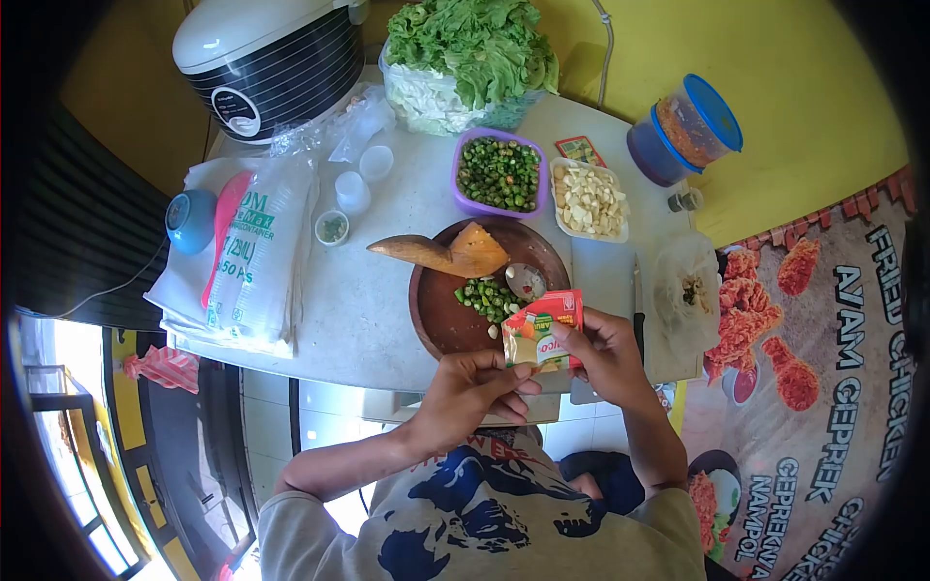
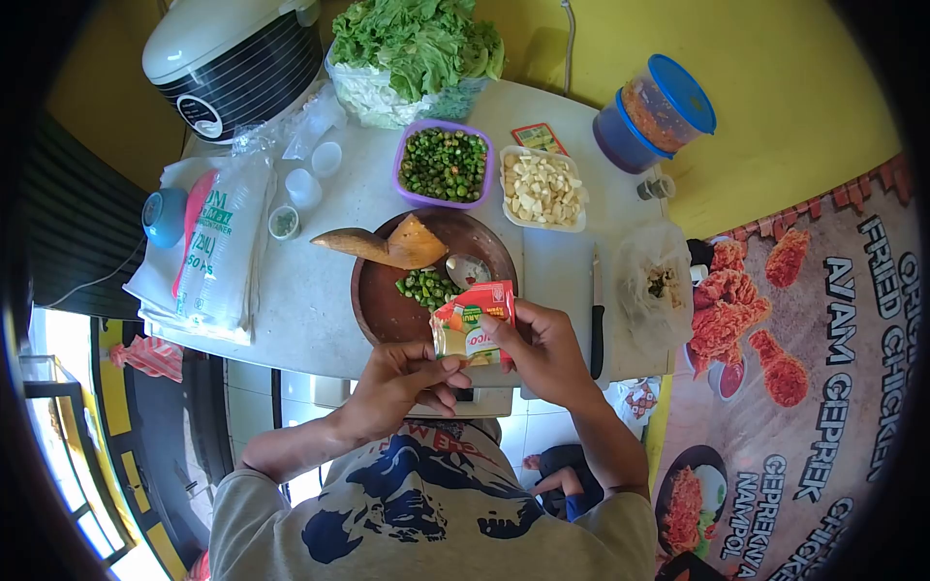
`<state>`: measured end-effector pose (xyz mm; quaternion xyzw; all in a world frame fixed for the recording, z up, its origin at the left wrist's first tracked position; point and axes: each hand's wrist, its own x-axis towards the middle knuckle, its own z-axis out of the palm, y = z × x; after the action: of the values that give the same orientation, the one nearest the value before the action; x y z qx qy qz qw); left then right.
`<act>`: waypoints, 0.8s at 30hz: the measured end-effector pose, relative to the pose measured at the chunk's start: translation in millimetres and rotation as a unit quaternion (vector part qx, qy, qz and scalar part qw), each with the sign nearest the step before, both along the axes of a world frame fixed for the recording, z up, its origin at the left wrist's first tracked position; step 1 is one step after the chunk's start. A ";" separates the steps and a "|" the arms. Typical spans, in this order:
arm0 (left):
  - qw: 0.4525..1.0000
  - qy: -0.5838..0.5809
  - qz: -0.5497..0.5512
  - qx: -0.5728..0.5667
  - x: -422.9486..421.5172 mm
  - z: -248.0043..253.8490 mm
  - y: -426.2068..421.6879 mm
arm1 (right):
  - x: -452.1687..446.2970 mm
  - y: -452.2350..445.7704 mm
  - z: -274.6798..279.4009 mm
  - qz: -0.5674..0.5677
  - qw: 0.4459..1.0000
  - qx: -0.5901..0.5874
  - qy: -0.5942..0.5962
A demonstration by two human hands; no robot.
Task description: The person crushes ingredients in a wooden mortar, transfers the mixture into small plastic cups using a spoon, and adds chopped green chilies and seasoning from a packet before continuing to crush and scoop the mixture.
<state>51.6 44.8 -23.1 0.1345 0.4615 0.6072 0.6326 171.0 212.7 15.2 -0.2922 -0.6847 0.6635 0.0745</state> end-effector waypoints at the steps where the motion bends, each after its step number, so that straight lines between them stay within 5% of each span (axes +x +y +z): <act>1: 0.998 -0.062 0.013 -0.013 2.4 -0.1 2.0 | -4.2 3.6 0.6 0.003 1.000 0.002 -0.003; 5: 0.976 -0.207 0.065 -0.019 11.2 2.1 7.7 | -16.4 16.5 -6.5 0.014 0.999 0.024 -0.035; 24: 0.955 -0.288 0.071 -0.002 8.0 -11.5 5.7 | -30.4 17.2 -4.9 0.031 0.995 0.045 -0.087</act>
<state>59.6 50.6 -34.6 -0.0802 0.2696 0.6629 0.6939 140.5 229.8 10.2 -0.3238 -0.7265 0.6061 0.0077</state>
